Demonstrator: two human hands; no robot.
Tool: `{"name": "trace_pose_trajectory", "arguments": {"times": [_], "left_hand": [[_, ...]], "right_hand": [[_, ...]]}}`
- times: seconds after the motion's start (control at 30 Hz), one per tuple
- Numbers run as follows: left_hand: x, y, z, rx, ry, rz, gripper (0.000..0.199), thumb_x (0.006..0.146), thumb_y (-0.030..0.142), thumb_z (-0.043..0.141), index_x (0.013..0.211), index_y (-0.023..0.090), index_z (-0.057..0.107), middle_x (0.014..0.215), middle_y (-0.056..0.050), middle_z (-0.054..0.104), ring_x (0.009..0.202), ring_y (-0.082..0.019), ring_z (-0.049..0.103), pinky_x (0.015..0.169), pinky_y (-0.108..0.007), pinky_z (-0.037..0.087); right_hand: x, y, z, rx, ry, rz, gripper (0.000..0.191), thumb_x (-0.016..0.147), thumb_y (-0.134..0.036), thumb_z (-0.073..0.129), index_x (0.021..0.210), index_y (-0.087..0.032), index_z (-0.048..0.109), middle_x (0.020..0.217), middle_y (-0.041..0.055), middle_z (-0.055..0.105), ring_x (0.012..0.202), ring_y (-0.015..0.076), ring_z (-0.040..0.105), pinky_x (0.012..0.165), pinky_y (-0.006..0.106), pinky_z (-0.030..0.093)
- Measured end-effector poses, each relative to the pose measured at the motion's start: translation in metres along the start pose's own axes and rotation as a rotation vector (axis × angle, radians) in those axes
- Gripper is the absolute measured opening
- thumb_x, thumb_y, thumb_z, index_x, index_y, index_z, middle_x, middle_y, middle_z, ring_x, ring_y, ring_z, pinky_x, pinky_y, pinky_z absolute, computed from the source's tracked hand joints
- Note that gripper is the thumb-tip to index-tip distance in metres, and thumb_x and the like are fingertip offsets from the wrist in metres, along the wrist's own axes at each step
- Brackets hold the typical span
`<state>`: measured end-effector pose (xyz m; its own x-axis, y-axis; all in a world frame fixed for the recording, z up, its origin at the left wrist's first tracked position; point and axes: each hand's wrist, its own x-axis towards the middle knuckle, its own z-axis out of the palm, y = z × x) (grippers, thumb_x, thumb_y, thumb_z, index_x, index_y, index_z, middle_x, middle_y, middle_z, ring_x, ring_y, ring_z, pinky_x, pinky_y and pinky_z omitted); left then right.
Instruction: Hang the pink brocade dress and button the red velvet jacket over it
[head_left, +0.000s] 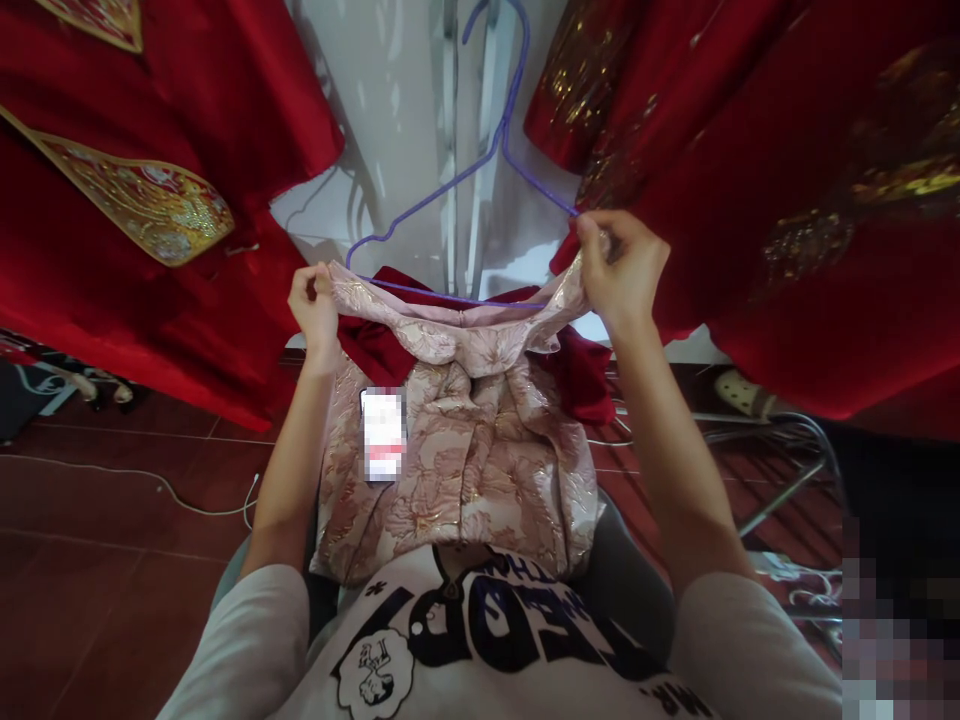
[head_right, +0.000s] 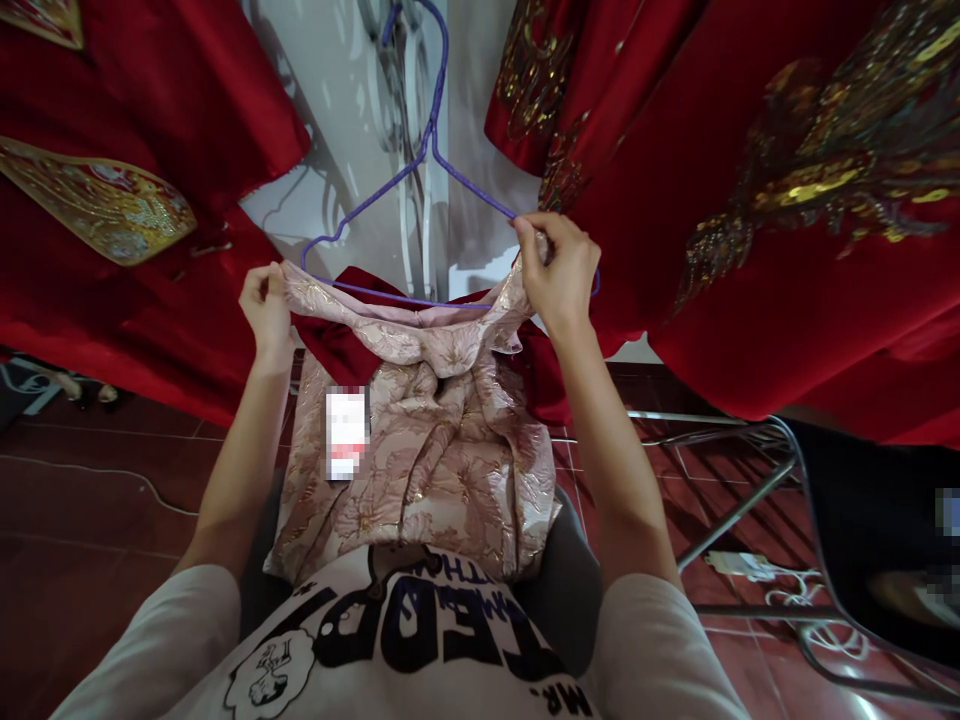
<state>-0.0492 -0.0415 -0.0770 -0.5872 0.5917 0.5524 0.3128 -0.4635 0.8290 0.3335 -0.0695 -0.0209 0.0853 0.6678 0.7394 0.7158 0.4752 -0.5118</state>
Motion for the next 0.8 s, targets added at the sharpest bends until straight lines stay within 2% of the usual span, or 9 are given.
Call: {"name": "trace_pose_trajectory", "arguments": {"times": [0.13,0.23,0.4,0.57,0.7,0.8], "left_hand": [[0.002,-0.016,-0.005,0.0,-0.014,-0.138,0.04,0.085,0.056,0.074,0.072,0.021,0.059,0.076,0.001,0.061,0.08,-0.015,0.062,0.089,-0.033,0.054],[0.004,-0.016,-0.004,-0.013,-0.022,-0.126,0.045,0.081,0.064,0.073,0.073,0.023,0.058,0.078,0.001,0.061,0.085,-0.017,0.064,0.092,-0.036,0.053],[0.016,0.005,0.008,0.011,-0.15,0.064,0.052,0.078,0.078,0.065,0.077,0.026,0.061,0.081,-0.002,0.065,0.085,-0.02,0.064,0.091,-0.041,0.053],[0.022,0.036,0.044,0.098,-0.332,0.207,0.046,0.084,0.071,0.065,0.081,0.026,0.066,0.09,-0.004,0.071,0.096,-0.022,0.068,0.093,-0.039,0.054],[0.027,0.053,0.061,0.047,-0.502,0.197,0.044,0.088,0.068,0.066,0.083,0.025,0.069,0.09,-0.002,0.073,0.091,-0.019,0.068,0.088,-0.037,0.054],[0.05,0.051,0.058,0.003,-0.572,0.059,0.041,0.096,0.059,0.063,0.082,0.021,0.068,0.084,0.002,0.073,0.079,-0.011,0.063,0.084,-0.033,0.053]], "right_hand": [[0.0,-0.001,0.002,0.009,0.016,0.001,0.034,0.101,-0.049,0.046,0.103,-0.028,0.072,0.105,0.0081,0.076,0.109,0.0284,0.07,0.096,0.044,0.053],[0.0,-0.002,0.002,0.007,0.032,0.008,0.031,0.101,-0.048,0.048,0.101,-0.027,0.072,0.104,0.0075,0.077,0.107,0.0268,0.071,0.096,0.042,0.053],[0.0,-0.004,-0.001,0.008,0.011,0.02,0.032,0.1,-0.048,0.048,0.099,-0.028,0.073,0.105,0.0056,0.078,0.105,0.025,0.071,0.094,0.042,0.054],[-0.001,-0.005,-0.001,0.098,0.038,-0.004,0.026,0.098,-0.048,0.053,0.092,-0.033,0.074,0.099,0.0014,0.079,0.097,0.0221,0.071,0.091,0.038,0.052],[0.0,-0.004,0.0,0.116,0.031,-0.002,0.026,0.097,-0.046,0.053,0.091,-0.031,0.073,0.098,0.0028,0.079,0.097,0.0226,0.071,0.089,0.039,0.052],[0.001,-0.003,0.0,0.089,-0.017,0.042,0.032,0.099,-0.05,0.049,0.094,-0.029,0.073,0.101,0.0049,0.078,0.1,0.025,0.071,0.088,0.041,0.052]]}}
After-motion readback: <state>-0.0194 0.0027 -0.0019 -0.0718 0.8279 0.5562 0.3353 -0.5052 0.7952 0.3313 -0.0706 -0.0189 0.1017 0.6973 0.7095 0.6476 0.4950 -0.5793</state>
